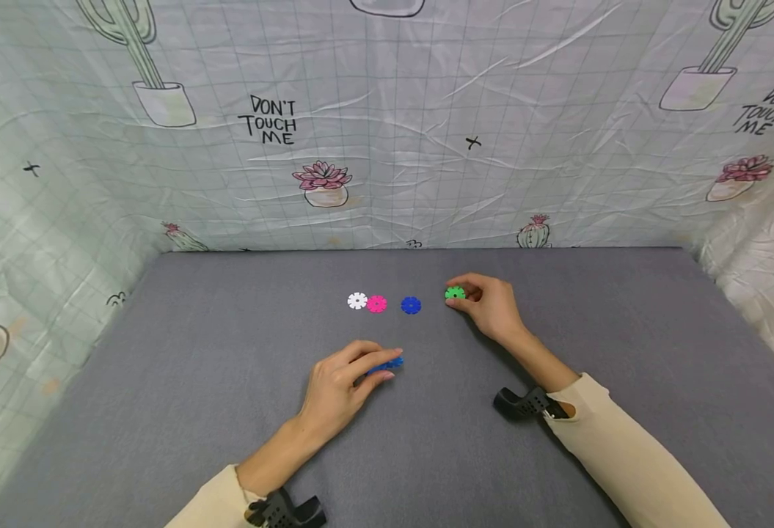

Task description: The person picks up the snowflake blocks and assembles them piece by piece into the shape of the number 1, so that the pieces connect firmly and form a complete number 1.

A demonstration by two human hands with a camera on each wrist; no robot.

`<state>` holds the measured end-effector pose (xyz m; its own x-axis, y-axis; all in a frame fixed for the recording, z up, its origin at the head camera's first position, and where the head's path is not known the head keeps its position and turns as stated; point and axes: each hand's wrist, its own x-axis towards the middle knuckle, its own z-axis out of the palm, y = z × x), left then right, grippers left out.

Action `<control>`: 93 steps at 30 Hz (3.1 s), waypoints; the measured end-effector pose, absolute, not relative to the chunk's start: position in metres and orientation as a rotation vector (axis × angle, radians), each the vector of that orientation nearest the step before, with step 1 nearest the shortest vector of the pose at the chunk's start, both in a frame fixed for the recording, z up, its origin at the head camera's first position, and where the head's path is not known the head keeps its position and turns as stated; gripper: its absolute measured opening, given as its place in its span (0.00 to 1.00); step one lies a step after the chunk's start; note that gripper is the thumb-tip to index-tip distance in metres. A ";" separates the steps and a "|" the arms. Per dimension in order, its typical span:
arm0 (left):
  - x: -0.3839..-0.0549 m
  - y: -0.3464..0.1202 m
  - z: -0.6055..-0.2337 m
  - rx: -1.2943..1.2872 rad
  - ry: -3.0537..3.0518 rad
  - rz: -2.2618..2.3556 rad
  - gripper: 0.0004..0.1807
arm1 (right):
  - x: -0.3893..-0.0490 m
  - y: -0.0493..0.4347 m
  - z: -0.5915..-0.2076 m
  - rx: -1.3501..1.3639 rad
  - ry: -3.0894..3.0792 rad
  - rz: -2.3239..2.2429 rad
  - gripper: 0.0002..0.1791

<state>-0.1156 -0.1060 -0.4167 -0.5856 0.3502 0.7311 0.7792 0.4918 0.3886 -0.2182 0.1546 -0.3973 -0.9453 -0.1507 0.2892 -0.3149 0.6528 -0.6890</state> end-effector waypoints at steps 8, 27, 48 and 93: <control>-0.115 -0.105 -0.416 -0.921 -2.165 -0.984 0.19 | -0.208 0.157 -0.390 0.336 -2.711 1.384 0.19; -0.116 -0.105 -0.414 -0.909 -2.181 -0.986 0.20 | -0.166 0.150 -0.375 0.447 -2.667 1.941 0.20; -0.116 -0.106 -0.416 -0.919 -2.173 -0.977 0.20 | -0.139 0.128 -0.387 0.596 -2.482 2.377 0.21; -0.114 -0.105 -0.414 -1.019 -2.134 -0.971 0.21 | -0.127 0.117 -0.399 0.656 -2.313 2.587 0.18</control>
